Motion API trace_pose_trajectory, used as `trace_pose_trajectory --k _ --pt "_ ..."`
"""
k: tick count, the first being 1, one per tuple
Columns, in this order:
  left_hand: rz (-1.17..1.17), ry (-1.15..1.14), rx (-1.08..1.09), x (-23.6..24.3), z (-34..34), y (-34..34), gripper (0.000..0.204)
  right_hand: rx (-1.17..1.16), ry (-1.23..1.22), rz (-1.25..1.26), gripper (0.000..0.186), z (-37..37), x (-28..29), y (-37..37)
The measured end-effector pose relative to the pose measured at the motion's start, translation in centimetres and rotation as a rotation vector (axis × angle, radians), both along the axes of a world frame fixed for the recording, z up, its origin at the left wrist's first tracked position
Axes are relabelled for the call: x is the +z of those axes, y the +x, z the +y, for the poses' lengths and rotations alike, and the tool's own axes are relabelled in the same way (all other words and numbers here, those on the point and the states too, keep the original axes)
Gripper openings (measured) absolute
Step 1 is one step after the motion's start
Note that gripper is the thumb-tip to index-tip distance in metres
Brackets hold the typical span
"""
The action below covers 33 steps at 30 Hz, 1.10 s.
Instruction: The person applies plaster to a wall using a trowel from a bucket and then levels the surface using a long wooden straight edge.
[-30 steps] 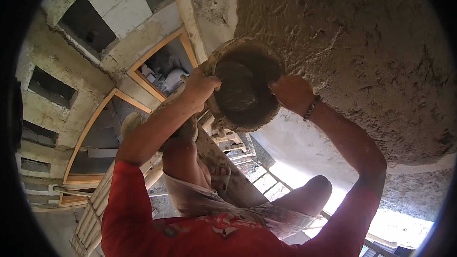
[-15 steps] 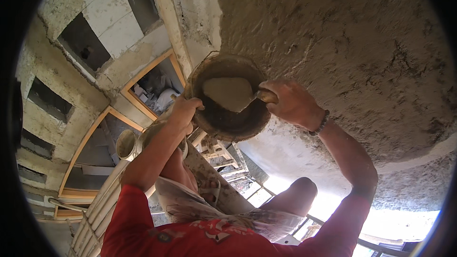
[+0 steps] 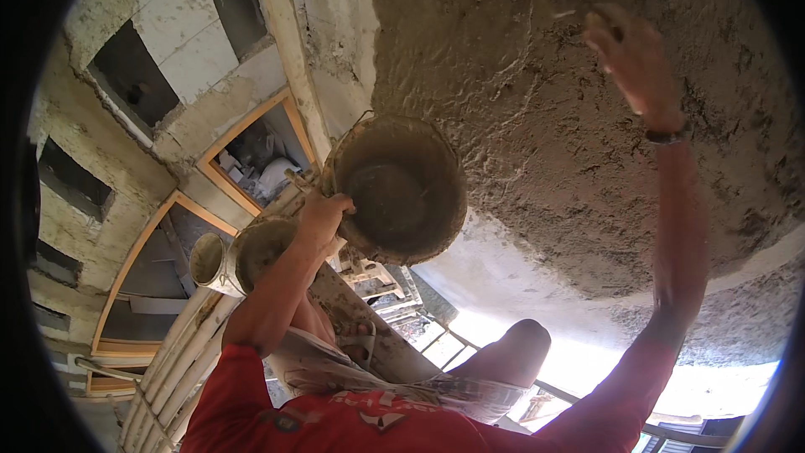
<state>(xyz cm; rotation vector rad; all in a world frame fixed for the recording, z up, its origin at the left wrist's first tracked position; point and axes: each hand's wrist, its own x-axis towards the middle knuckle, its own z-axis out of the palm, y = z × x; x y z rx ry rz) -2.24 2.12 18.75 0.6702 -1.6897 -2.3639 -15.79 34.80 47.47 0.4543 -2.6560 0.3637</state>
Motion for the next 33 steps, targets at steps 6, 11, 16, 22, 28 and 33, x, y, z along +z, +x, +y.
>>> trace_pose_trajectory --k 6,11,16,22,28,33 --pt "0.063 -0.057 0.038 -1.2 0.7 0.1 0.027 0.024 0.064 -0.194 0.04 -1.3 -1.5 4.5" --pt "0.022 -0.158 -0.091 -0.8 1.6 0.4 0.039 0.307 0.487 -0.361 0.023 -2.5 -12.6 6.7" --pt "0.052 -0.272 -0.082 1.2 2.5 1.2 0.041 0.329 0.826 0.025 0.014 -5.5 -21.2 7.2" --pt "0.063 -0.53 -0.022 0.1 2.2 1.4 0.041 0.437 0.648 -0.322 0.017 -7.9 -25.6 7.2" --pt "0.134 -0.294 -0.002 -0.3 1.8 0.7 0.041 0.506 0.147 -0.535 0.035 -8.3 -29.9 7.8" --pt "0.153 -0.094 0.063 0.8 0.4 0.3 0.038 0.531 -0.059 -0.427 0.039 -9.5 -26.4 6.7"
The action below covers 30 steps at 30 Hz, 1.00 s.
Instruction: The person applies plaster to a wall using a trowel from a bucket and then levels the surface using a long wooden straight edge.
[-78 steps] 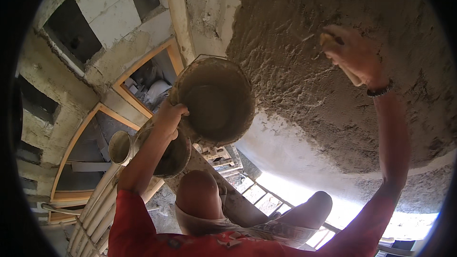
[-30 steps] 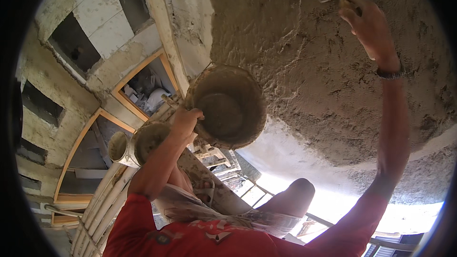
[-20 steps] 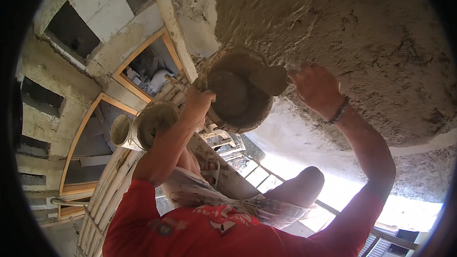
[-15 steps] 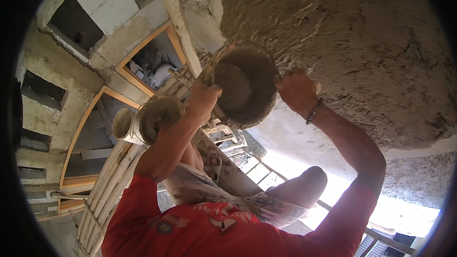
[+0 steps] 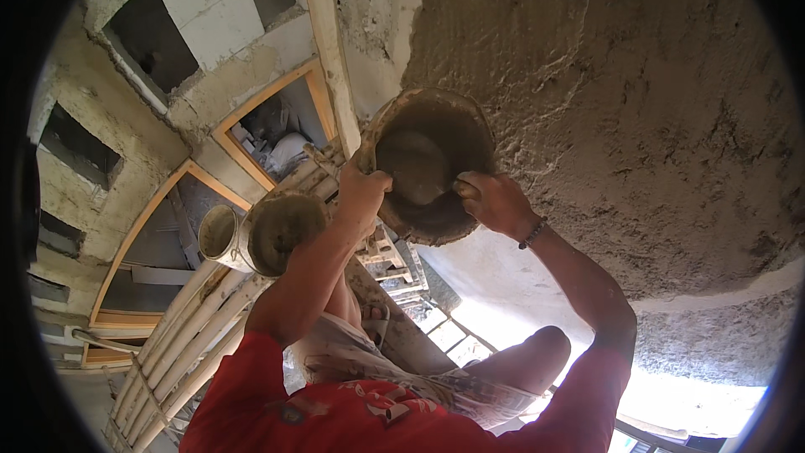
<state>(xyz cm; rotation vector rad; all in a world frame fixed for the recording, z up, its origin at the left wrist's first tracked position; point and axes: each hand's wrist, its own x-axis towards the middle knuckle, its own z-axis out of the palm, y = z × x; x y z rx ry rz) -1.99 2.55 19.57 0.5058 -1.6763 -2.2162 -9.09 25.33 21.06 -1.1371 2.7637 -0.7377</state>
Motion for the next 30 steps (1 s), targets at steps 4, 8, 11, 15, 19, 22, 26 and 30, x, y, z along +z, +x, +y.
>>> trace_pose_trajectory --k 4,8,11,15,19,22,26,30 --pt "0.058 0.108 0.124 -1.5 -2.1 -0.7 0.039 -0.022 0.131 0.171 0.038 -1.8 6.4 -0.7" --pt "0.033 0.11 0.258 -2.0 -3.5 -1.3 0.032 -0.049 0.201 0.169 0.037 -3.7 13.0 -1.4" --pt "-0.001 0.116 0.301 -2.4 -4.5 -1.6 0.027 -0.018 0.25 0.147 0.038 -5.2 18.1 -1.9" --pt "-0.02 0.159 0.318 -3.4 -6.6 -1.5 0.023 0.071 0.181 0.141 0.038 -7.4 21.2 -3.8" --pt "0.0 0.16 0.331 -3.6 -8.3 -1.1 0.024 -0.031 0.081 -0.225 0.04 -10.3 19.2 -9.3" --pt "-0.003 0.155 0.276 -4.1 -7.2 -1.5 0.029 -0.26 0.124 0.209 0.037 -9.6 19.5 -16.4" --pt "-0.006 0.104 0.245 -1.9 -6.5 -1.6 0.037 -0.402 -0.153 0.767 0.033 -6.1 25.3 -18.9" --pt "-0.009 0.104 0.251 -2.9 -7.0 -2.4 0.043 -0.358 0.008 0.292 0.037 -7.2 25.3 -12.3"
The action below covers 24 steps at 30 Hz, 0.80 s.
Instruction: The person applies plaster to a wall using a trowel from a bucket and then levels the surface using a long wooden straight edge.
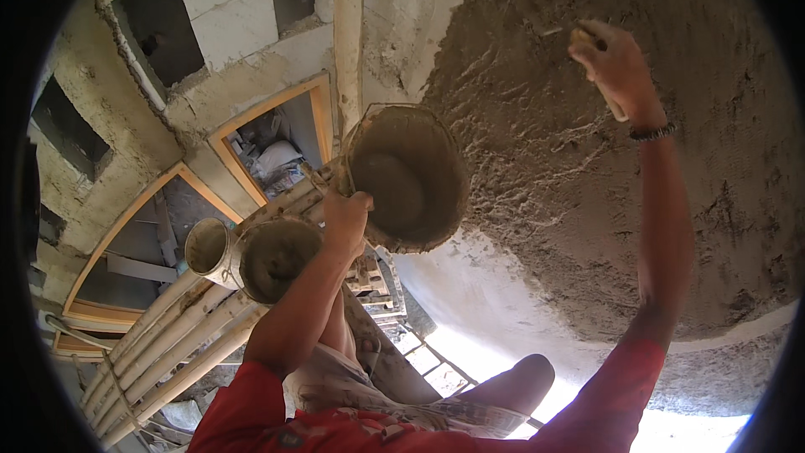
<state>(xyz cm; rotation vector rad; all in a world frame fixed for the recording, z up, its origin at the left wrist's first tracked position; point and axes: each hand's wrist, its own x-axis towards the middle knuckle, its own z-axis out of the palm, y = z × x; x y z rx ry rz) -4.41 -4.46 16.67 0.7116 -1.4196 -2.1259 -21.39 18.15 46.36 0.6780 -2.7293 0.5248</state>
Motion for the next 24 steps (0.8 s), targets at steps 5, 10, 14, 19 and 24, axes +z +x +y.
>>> trace_pose_trajectory --k 5,10,14,19,24 --pt "-0.043 -0.083 -0.023 0.3 1.6 -0.4 0.044 0.244 0.405 -0.294 0.027 1.5 -8.6 4.2" --pt "-0.018 -0.178 -0.04 1.4 3.5 0.1 0.043 0.281 0.905 0.277 0.017 0.3 -17.9 7.1" --pt "-0.072 -0.365 -0.068 1.3 3.4 0.8 0.048 0.366 0.883 0.389 0.016 0.0 -22.0 7.8" --pt "-0.098 -0.482 -0.058 1.3 4.1 1.2 0.05 0.405 0.489 -0.247 0.027 1.6 -24.9 7.7" --pt "-0.018 -0.325 -0.042 1.6 4.0 0.6 0.052 0.384 0.139 -0.378 0.039 0.9 -26.8 9.2"
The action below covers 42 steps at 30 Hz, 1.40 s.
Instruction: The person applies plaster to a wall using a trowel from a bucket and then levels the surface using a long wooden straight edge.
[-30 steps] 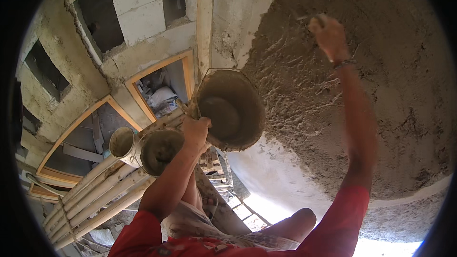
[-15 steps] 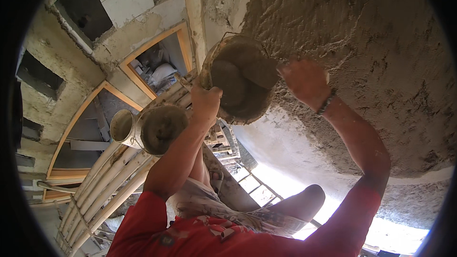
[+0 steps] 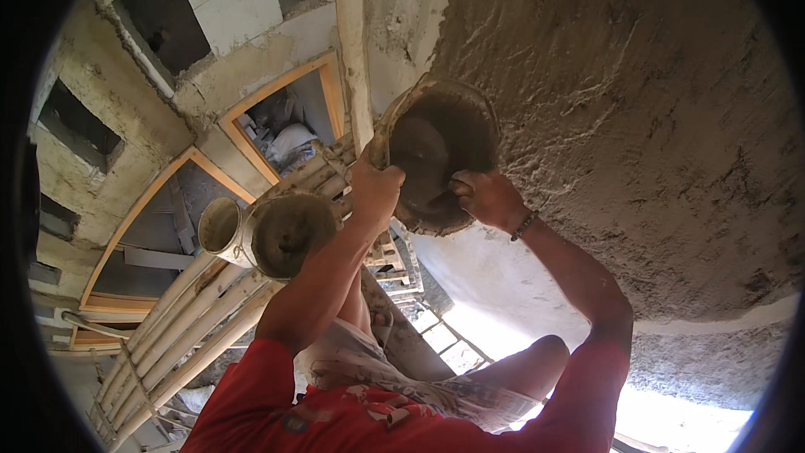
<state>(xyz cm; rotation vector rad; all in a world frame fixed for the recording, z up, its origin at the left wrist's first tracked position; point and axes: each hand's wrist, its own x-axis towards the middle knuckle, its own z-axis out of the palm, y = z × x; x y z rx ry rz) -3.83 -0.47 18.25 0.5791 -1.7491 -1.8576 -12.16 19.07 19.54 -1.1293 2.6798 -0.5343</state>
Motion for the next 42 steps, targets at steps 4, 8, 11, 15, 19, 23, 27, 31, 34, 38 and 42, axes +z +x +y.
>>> trace_pose_trajectory --k 4,8,11,15,19,23,27,31,34,38,42 --pt "0.048 0.245 0.012 0.5 -0.8 -0.4 0.048 0.023 -0.014 0.122 0.042 -0.8 4.4 -0.5" --pt "0.083 0.355 0.083 0.5 -1.9 -0.5 0.044 -0.077 0.081 0.14 0.043 -2.3 12.5 0.0" --pt "0.148 0.341 0.143 -0.3 -2.7 -0.7 0.042 -0.057 0.087 0.123 0.042 -3.1 18.8 -0.3" --pt "0.039 0.233 0.156 0.2 -4.0 0.0 0.041 0.06 0.134 0.224 0.039 -4.1 25.3 -2.3" --pt "-0.027 0.224 0.123 -0.5 -4.8 -0.2 0.041 -0.087 -0.096 -0.04 0.036 -5.3 26.9 -7.3" --pt "0.078 0.307 0.068 -1.6 -3.1 -1.2 0.048 -0.32 -0.022 0.936 0.034 -2.1 30.7 -16.7" --pt "0.061 0.303 0.043 -1.5 -3.2 -1.3 0.059 -0.372 -0.281 0.652 0.035 -1.7 34.4 -12.7" --pt "0.034 0.243 0.053 -0.1 -3.0 -0.6 0.041 -0.363 -0.089 0.251 0.039 -1.1 29.3 -8.1" --pt "-0.067 0.044 0.064 -0.4 -2.2 -0.8 0.044 -0.213 0.213 0.229 0.036 1.0 22.7 -5.9" --pt "-0.155 0.041 -0.019 0.3 -0.8 -0.5 0.047 -0.048 0.586 0.397 0.018 0.4 15.1 -2.8" --pt "-0.11 -0.045 -0.041 0.7 0.2 -0.4 0.053 0.13 0.634 0.828 0.012 -0.3 8.9 -2.2"
